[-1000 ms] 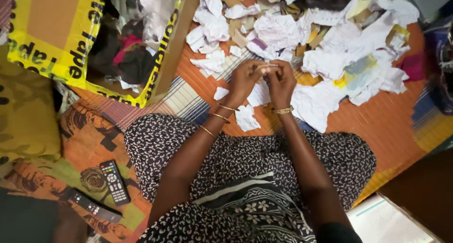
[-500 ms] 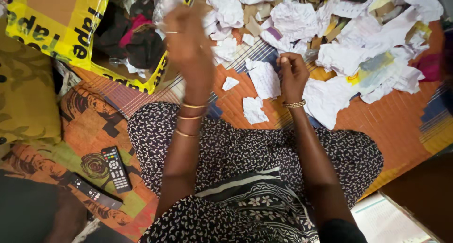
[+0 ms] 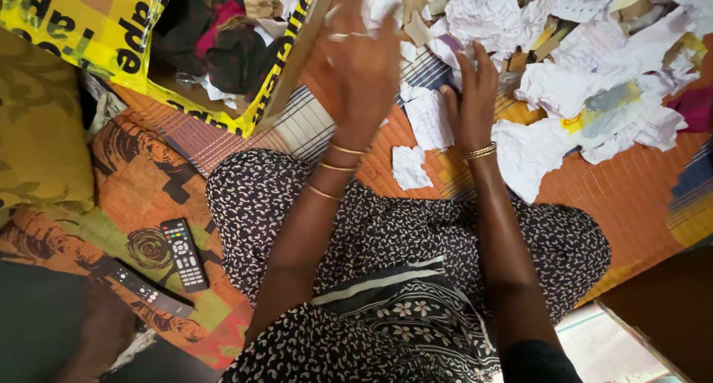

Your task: The person sits on a mat and sorts through a pile of crumpled paper and cardboard scraps. They pick up individual pieces, unfold or flatten them, and place them into a cardboard box labeled 'Concrete Tape'.

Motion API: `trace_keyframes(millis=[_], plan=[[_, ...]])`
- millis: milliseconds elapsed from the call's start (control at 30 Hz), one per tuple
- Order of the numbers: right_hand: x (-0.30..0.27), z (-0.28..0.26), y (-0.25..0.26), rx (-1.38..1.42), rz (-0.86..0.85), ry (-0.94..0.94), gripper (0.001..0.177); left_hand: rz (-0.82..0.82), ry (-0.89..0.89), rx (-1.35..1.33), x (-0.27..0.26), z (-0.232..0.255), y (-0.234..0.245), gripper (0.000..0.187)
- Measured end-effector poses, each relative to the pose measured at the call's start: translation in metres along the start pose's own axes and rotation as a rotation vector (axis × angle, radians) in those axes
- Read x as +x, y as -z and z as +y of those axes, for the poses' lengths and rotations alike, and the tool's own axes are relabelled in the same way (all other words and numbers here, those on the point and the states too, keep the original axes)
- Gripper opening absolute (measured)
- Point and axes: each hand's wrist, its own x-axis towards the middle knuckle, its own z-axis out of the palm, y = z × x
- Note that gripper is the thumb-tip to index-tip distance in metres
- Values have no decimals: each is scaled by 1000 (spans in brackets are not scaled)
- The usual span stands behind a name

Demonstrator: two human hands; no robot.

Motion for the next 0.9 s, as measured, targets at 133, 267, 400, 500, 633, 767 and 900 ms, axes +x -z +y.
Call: trace_keyframes(millis=[133, 267, 400, 500, 633, 767, 900], plan=[[-3, 7, -2, -71, -75, 23, 66, 382, -345, -139, -7, 10, -22, 26], [-4, 10, -3, -38, -80, -21, 62, 251, -156, -332, 2, -16, -27, 21], [-4, 9, 2, 83, -8, -61, 55, 180, -84, -326, 2, -37, -35, 19], [-3, 6, 9, 176, 93, -16, 53, 122, -59, -473, 0, -42, -47, 17], [-2, -2, 15, 469, 57, -117, 53, -146, 88, -904, -3, -31, -70, 24], [-4, -14, 14, 633, -15, -127, 52, -305, 88, -1041, -11, -20, -85, 26], [-7, -23, 13, 650, -82, -91, 51, -254, 71, -968, -13, -19, -83, 13]])
